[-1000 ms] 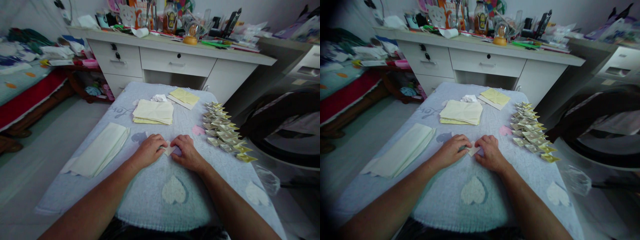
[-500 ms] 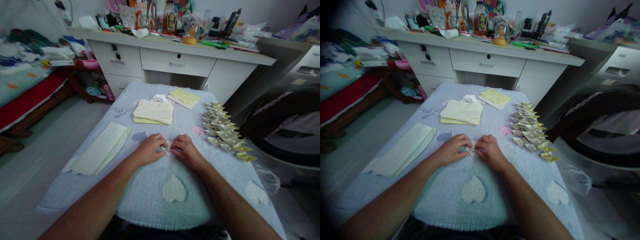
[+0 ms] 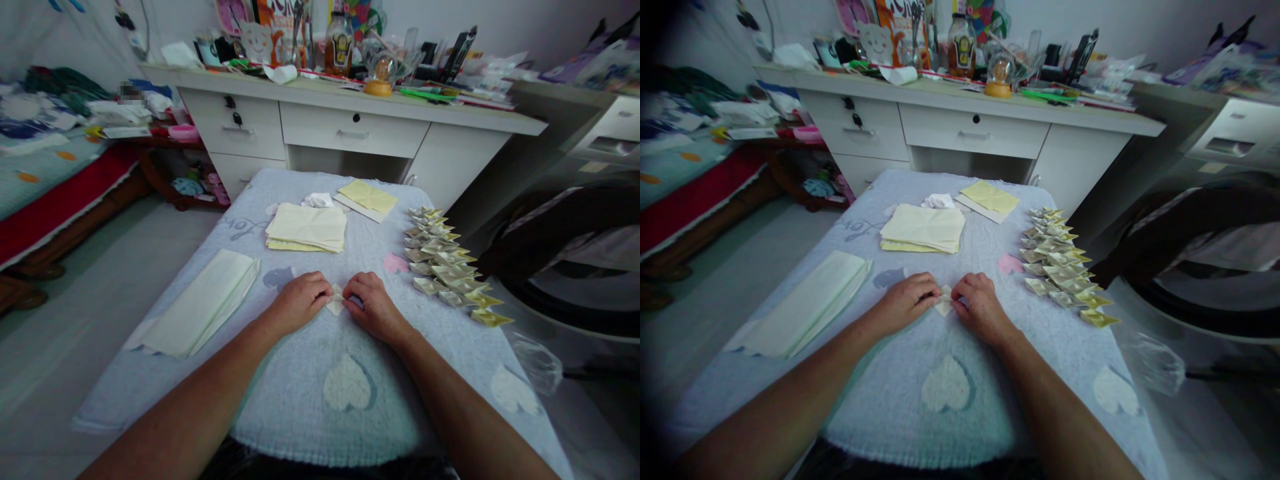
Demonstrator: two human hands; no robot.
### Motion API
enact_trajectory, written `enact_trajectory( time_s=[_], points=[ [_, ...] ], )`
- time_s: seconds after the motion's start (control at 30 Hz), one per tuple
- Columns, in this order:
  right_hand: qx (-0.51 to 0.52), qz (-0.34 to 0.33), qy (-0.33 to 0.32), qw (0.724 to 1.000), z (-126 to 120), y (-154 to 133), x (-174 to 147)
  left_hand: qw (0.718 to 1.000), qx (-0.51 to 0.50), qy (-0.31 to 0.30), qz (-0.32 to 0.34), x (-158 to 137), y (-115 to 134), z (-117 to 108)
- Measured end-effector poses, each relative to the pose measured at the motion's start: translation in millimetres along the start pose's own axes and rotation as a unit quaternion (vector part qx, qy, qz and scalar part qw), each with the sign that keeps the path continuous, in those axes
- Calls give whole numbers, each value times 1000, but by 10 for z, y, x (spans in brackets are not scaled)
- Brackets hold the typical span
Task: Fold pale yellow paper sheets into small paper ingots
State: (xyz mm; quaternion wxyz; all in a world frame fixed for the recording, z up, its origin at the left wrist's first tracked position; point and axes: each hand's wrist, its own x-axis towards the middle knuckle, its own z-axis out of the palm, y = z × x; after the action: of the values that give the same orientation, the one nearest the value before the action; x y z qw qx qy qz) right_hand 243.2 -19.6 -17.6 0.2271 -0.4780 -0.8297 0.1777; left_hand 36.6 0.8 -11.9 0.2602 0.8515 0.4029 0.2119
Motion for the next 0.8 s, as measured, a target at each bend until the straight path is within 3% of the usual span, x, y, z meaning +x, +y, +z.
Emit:
enact_trajectory(
  time_s=[0.3,0.8],
  points=[
    [-4,35,-1,999,15,-14,26,999,6,8,-35,1,-1,6],
    [-7,69,8,998,15,-31,27,998,35,45,-23,1,-12,34]
  ],
)
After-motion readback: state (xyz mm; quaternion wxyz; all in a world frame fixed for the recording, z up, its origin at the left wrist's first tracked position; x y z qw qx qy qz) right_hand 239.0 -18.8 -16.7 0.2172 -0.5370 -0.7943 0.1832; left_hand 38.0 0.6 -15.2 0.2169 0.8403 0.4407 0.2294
